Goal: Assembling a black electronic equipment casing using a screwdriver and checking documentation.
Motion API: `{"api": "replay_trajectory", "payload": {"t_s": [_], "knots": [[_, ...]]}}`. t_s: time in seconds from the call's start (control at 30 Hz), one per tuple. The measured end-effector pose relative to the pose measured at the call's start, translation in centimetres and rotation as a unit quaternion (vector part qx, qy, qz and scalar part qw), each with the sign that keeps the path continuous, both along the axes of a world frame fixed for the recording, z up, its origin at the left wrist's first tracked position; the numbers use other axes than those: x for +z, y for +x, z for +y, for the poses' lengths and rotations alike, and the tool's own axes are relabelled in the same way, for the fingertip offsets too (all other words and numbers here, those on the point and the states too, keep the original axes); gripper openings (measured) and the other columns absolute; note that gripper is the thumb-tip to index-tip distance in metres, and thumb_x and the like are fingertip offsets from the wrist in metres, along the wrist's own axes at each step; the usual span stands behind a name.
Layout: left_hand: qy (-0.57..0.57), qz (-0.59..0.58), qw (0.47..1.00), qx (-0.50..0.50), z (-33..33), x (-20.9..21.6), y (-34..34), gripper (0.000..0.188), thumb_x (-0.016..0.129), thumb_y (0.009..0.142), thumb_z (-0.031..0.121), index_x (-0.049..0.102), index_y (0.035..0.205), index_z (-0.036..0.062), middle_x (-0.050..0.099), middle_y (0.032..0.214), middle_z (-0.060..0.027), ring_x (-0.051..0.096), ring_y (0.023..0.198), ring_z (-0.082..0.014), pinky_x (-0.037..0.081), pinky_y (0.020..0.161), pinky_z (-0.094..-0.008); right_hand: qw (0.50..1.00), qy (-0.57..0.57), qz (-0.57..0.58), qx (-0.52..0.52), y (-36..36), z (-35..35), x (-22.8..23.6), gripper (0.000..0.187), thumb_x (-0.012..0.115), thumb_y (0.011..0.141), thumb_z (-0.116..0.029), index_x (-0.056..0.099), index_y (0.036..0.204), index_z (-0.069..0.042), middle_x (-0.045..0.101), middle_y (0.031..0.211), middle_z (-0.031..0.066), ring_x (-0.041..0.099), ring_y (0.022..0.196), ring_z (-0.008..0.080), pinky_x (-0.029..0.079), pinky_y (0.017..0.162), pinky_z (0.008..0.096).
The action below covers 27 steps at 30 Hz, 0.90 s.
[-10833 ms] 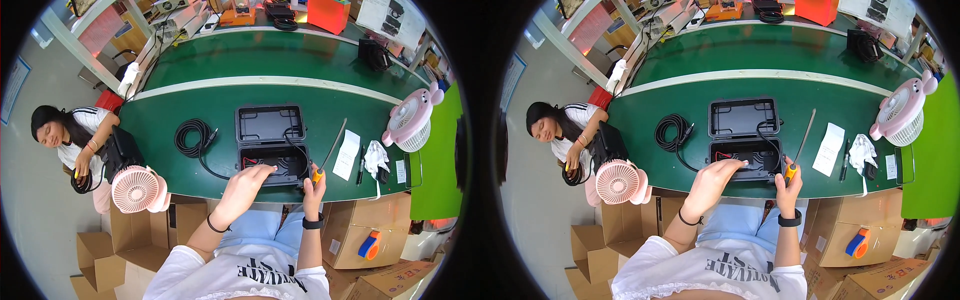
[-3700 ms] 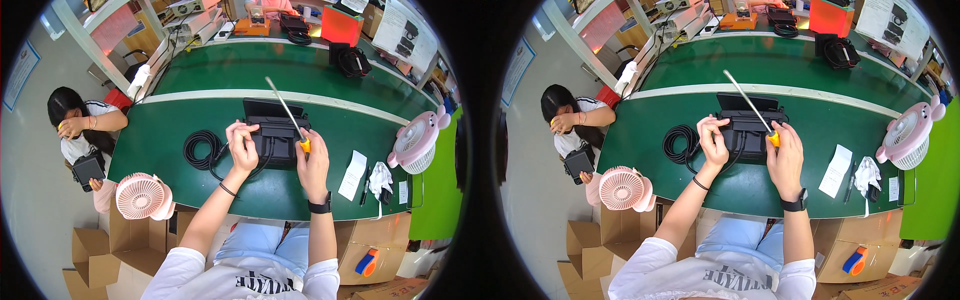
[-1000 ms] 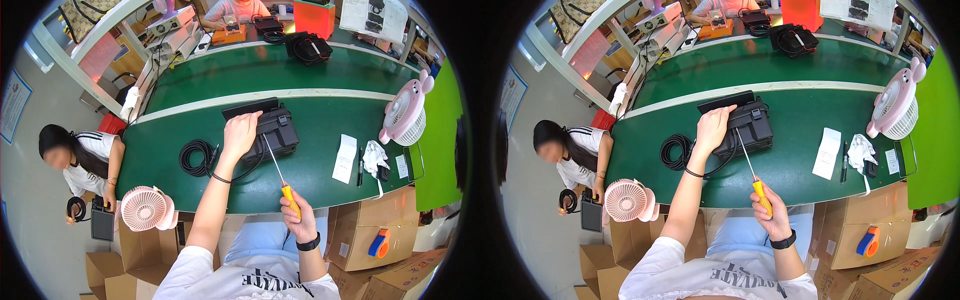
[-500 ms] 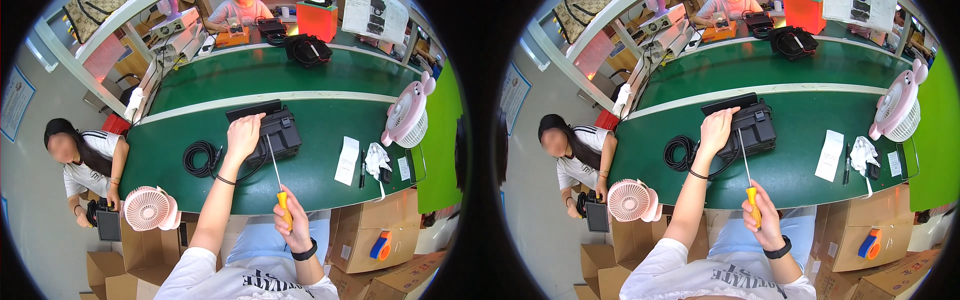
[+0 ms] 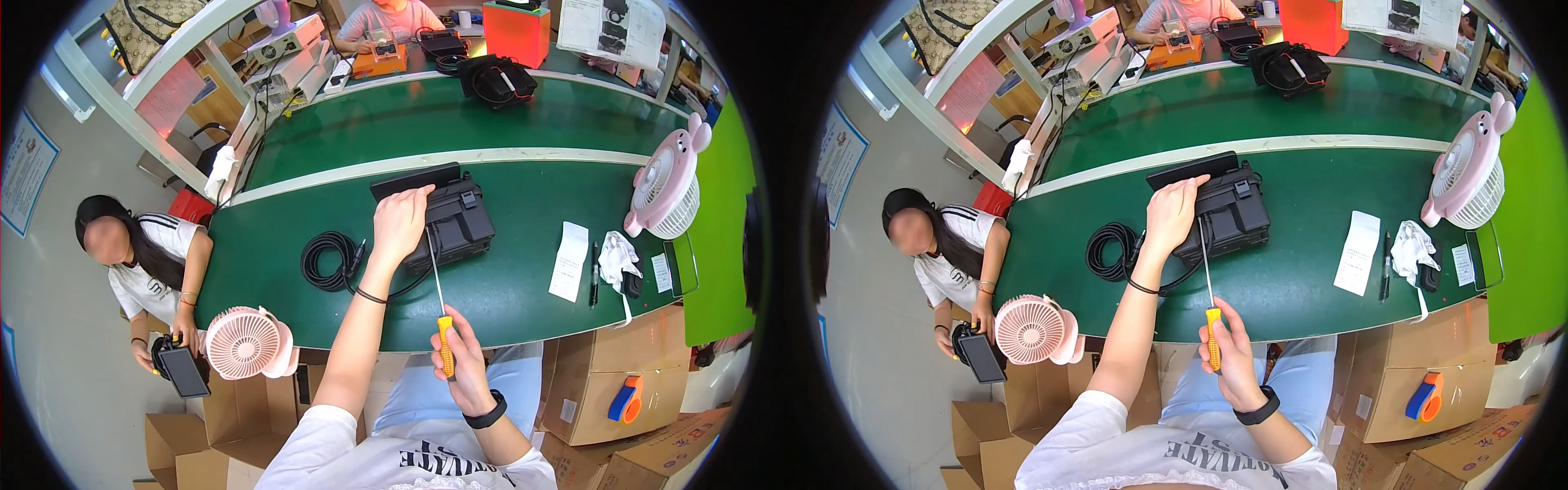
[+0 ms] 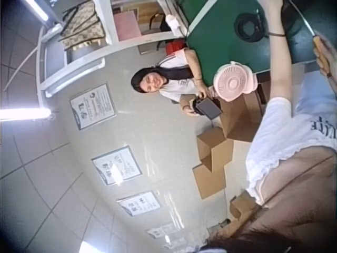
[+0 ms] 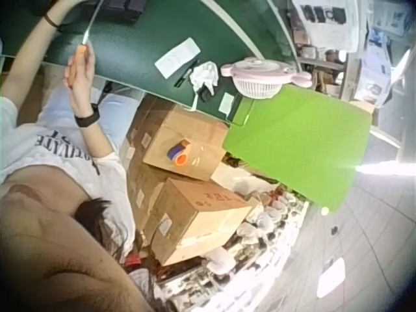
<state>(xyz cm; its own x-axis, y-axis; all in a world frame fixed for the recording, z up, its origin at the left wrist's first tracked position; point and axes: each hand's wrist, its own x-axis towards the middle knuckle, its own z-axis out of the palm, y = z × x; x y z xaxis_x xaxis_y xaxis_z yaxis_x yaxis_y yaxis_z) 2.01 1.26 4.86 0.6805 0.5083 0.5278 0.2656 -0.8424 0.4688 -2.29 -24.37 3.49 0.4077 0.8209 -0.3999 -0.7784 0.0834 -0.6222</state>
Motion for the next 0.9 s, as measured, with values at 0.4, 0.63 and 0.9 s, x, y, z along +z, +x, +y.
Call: {"api": "replay_trajectory", "payload": {"t_s": [0.4, 0.63, 0.9], "knots": [[0.004, 0.001, 1.0, -0.018, 0.3, 0.2, 0.0, 0.042, 0.037, 0.106, 0.026, 0.075, 0.108, 0.0077, 0.074, 0.1, -0.0138, 0.069, 0.097, -0.0304, 0.05, 0.09, -0.0437, 0.867, 0.221, 0.447, 0.008, 1.5, -0.4, -2.4, 0.038, 0.043, 0.109, -0.027, 0.044, 0.147, -0.019, 0.044, 0.086, 0.0005, 0.039, 0.058, 0.0073, 0.032, 0.042, 0.0204], [0.056, -0.021, 0.998, -0.013, -1.6, 0.3, -0.5, 0.031, 0.047, 0.103, 0.023, 0.074, 0.109, 0.0089, 0.074, 0.103, -0.0099, 0.068, 0.098, -0.0269, 0.049, 0.09, -0.0416, 0.857, 0.238, 0.456, 0.035, 1.1, -3.8, -0.1, 0.037, 0.044, 0.107, -0.027, 0.045, 0.144, -0.02, 0.044, 0.083, -0.001, 0.04, 0.057, 0.0068, 0.032, 0.042, 0.0204], [0.275, 0.0, 0.958, 0.079, -9.4, -1.2, -4.2, 0.049, 0.072, 0.084, 0.031, 0.063, 0.129, 0.014, 0.062, 0.125, -0.0047, 0.057, 0.111, -0.0258, 0.043, 0.099, -0.0453, 0.931, 0.002, -0.269, -0.246, 5.9, -4.1, -1.8, 0.045, 0.051, 0.103, -0.01, 0.038, 0.146, -0.01, 0.054, 0.083, 0.0018, 0.048, 0.056, 0.0058, 0.04, 0.046, 0.0197]]}}
